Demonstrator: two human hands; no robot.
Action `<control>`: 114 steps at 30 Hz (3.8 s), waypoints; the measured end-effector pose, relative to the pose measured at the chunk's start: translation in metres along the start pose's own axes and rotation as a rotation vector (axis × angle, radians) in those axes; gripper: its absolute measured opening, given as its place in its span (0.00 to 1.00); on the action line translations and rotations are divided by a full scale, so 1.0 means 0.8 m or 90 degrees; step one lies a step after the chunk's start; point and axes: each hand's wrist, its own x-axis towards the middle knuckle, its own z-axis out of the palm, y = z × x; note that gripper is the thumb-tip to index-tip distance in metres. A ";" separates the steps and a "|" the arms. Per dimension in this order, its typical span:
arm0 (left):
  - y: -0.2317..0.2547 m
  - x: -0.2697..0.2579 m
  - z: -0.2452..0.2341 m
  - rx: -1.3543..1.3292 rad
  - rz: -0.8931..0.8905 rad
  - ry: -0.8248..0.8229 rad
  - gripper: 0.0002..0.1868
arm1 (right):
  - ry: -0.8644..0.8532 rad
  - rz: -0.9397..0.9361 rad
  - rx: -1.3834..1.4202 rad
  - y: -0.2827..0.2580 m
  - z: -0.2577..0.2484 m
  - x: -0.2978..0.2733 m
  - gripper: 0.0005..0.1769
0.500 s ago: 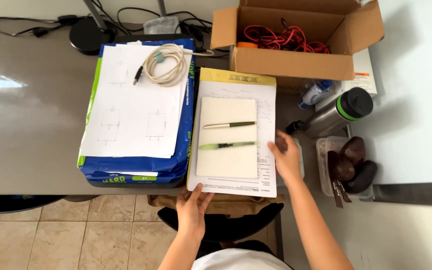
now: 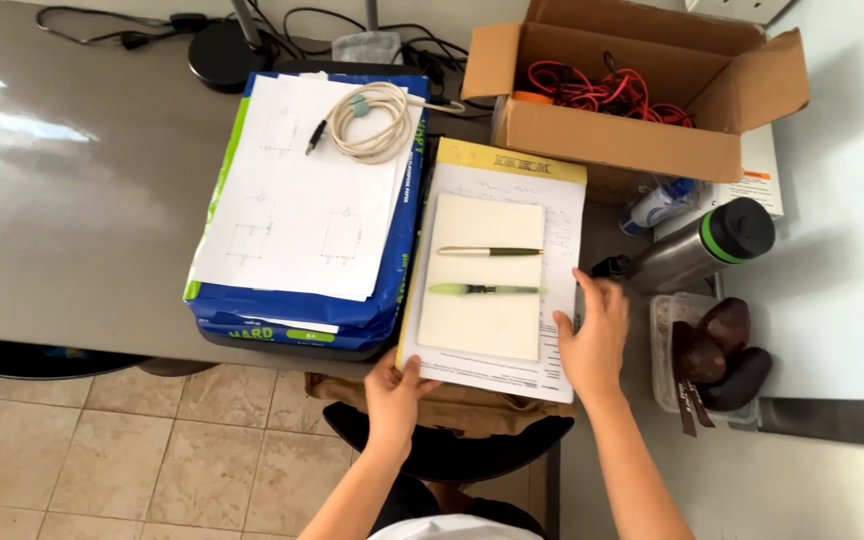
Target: Organizing textbooks, notebooks, and papers on a desk while checking a bag and drawer.
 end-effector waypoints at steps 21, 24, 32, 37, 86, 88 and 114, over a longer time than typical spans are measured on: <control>0.035 0.059 0.032 0.174 -0.055 -0.188 0.35 | -0.184 -0.142 -0.038 -0.013 0.044 0.044 0.33; 0.029 0.053 0.033 0.206 0.052 -0.215 0.36 | -0.090 -0.131 0.072 -0.008 0.050 0.033 0.23; 0.057 -0.004 0.024 0.096 0.032 -0.254 0.36 | -0.046 -0.070 0.090 -0.045 -0.006 -0.003 0.21; 0.103 -0.030 0.005 0.075 -0.070 -0.264 0.38 | -0.036 -0.069 -0.005 -0.110 -0.042 -0.004 0.22; 0.061 0.014 0.065 0.798 0.643 -0.396 0.23 | -0.173 0.303 0.145 0.081 0.078 0.020 0.36; 0.046 0.024 0.067 0.841 0.597 -0.309 0.27 | -0.190 0.333 0.147 0.080 0.080 0.026 0.38; -0.011 0.056 0.100 0.845 0.347 0.027 0.49 | -0.093 0.297 0.577 0.101 -0.171 -0.105 0.35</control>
